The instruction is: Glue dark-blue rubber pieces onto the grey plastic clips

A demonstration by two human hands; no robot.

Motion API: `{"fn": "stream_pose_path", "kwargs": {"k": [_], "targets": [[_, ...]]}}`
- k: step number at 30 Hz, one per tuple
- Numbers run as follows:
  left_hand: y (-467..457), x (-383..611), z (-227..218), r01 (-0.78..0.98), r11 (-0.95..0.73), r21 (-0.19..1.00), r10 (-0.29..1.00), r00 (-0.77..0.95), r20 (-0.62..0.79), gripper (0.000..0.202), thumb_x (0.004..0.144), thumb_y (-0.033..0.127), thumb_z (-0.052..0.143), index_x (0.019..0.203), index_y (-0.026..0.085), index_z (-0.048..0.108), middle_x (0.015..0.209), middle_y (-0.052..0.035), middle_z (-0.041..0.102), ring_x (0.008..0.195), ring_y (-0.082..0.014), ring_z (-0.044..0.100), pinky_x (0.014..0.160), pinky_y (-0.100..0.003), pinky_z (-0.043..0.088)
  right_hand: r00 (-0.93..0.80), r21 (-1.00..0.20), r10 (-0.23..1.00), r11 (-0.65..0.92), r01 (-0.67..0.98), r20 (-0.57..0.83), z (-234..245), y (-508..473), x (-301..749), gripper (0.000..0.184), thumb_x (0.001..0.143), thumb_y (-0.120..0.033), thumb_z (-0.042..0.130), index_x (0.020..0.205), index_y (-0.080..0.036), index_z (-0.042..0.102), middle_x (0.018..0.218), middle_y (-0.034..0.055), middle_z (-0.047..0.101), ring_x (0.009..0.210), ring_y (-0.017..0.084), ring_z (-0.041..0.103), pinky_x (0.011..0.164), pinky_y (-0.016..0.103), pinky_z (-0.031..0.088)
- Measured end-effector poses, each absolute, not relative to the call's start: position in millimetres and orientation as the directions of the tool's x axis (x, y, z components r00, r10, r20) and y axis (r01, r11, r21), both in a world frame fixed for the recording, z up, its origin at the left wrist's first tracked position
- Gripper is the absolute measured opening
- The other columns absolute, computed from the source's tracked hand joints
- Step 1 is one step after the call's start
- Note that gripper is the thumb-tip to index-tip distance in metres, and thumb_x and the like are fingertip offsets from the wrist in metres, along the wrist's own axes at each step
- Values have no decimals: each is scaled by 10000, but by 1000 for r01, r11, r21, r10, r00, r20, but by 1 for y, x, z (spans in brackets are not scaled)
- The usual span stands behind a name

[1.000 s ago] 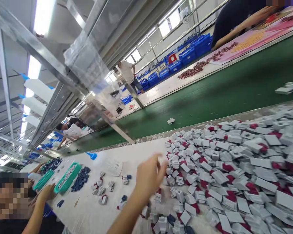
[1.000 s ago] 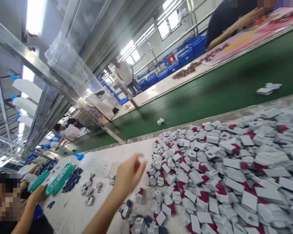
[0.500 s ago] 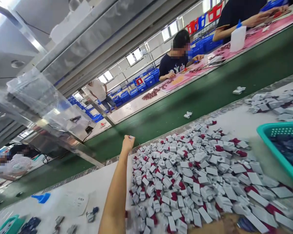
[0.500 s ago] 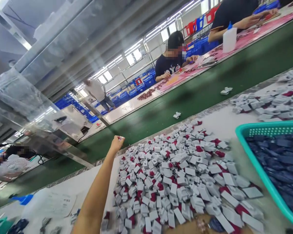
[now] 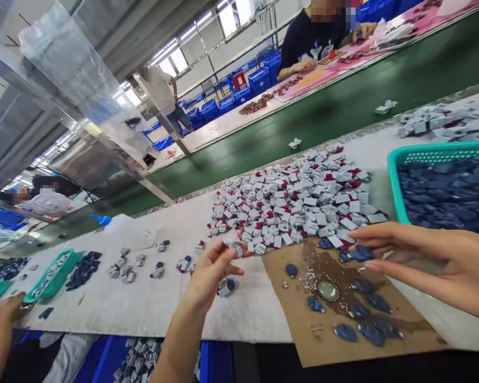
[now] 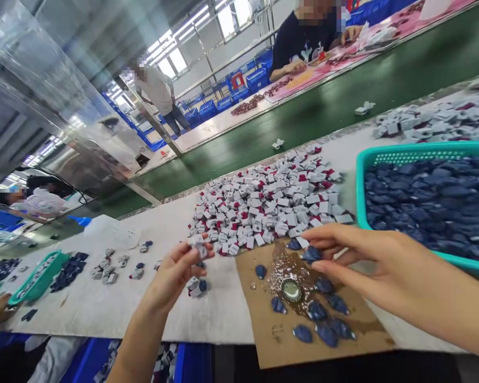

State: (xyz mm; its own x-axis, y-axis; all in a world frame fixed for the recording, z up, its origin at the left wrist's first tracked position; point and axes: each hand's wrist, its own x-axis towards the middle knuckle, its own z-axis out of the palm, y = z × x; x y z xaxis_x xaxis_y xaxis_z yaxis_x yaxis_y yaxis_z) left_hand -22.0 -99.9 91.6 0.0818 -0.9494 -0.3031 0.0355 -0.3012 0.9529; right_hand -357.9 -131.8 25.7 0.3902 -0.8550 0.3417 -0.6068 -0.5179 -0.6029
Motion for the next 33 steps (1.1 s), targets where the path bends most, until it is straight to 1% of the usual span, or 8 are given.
{"fn": "stream_pose_path", "kwargs": {"k": [2,4,8,10,14,17,25,33], "targets": [[-84,-21,94,-13,-286,958,-954,100,-283,375,651,273,838,976,123,729,864,-88,741,720,-174,662,495,-191,496,434,-651,-842,-529,-545,320,33,-124,-346,274,915,-562,522,1086,-383,640,950,-43,739,720,129,713,548,147,581],[-79,-5,107,9,-140,990,-935,326,-136,275,613,162,849,862,129,736,764,-44,753,613,-130,633,449,-157,466,478,-630,-810,-573,-524,339,39,-119,-339,185,922,-469,534,1024,-369,652,907,-47,738,687,129,706,542,153,585],[-78,42,140,-77,452,889,-409,868,283,236,715,-35,673,684,196,637,628,150,691,612,-19,623,507,-51,439,604,-467,-699,-710,-527,383,34,-111,-336,221,955,-304,459,1090,-366,621,992,-60,736,858,138,720,679,177,614],[-74,42,136,-62,470,880,-346,905,248,226,731,-10,673,755,215,683,694,141,711,634,-26,648,486,-63,449,638,-387,-670,-742,-548,380,25,-108,-333,273,968,-295,427,1178,-365,586,1032,-57,732,874,142,719,714,195,621],[-61,-10,80,354,-12,935,-757,608,-239,326,525,210,917,806,181,753,738,12,733,637,-115,686,404,-89,432,721,-259,-631,-775,-576,286,14,-104,-323,333,956,-234,378,1165,-321,622,1027,-13,734,833,170,720,662,239,628],[-52,-49,46,519,-242,820,-862,273,-427,404,521,351,937,845,176,772,803,-50,743,696,-136,690,375,-74,385,803,-176,-536,-844,-506,261,21,-107,-313,401,928,-140,311,1056,-269,668,975,22,731,808,151,718,622,209,609],[-45,-69,39,665,-395,633,-861,-28,-508,424,563,319,932,938,185,787,775,-43,736,705,-145,705,435,-98,481,845,-120,-457,-889,-441,277,26,-119,-308,386,979,-181,313,1270,-224,564,1087,2,717,906,96,706,698,173,597],[-44,-72,32,706,-477,524,-841,-193,-506,391,537,324,945,830,138,765,647,-19,685,584,-102,663,372,-87,467,887,-88,-255,-967,-240,386,4,-131,-314,458,905,-113,326,1158,-283,667,1070,-20,734,957,138,689,782,259,598]]}}
